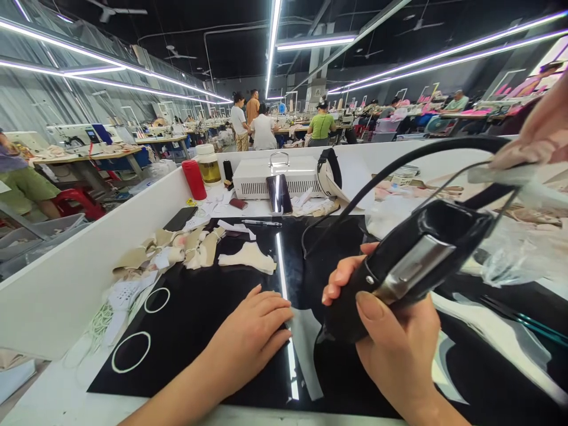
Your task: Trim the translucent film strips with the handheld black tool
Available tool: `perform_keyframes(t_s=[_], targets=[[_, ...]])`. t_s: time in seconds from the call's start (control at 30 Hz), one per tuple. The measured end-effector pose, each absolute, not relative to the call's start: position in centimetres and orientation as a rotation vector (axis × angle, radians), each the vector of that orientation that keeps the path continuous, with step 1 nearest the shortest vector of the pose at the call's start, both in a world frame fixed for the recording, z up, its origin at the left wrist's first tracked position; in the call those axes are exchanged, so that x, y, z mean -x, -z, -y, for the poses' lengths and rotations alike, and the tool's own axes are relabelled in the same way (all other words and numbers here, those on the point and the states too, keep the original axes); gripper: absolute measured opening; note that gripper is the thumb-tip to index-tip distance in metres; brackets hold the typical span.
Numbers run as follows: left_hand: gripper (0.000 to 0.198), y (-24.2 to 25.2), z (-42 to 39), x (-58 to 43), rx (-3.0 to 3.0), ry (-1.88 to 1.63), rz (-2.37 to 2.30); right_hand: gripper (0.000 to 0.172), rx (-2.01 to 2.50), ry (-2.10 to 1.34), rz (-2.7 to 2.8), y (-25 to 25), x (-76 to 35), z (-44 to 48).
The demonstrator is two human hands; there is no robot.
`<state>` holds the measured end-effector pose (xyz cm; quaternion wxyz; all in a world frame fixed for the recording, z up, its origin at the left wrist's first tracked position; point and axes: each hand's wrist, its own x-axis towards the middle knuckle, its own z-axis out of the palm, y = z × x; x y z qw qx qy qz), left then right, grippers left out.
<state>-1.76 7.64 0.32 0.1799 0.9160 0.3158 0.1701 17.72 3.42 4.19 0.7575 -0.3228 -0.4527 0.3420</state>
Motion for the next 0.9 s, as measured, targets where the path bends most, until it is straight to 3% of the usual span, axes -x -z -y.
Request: perform_keyframes(t_s=[0.3,0.9], targets=[[0.073,-0.8,-6.4,-0.4,-2.406,-0.293,-0.828,0.035,0.721,-0.726,0.996,-3.4,-17.9,-4.2],[0.078,-1.0,-6.1,-0.2,-2.402,-0.246,-0.837,0.034,0.697,-0.761,0.991,-3.7,-17.6,-3.6]])
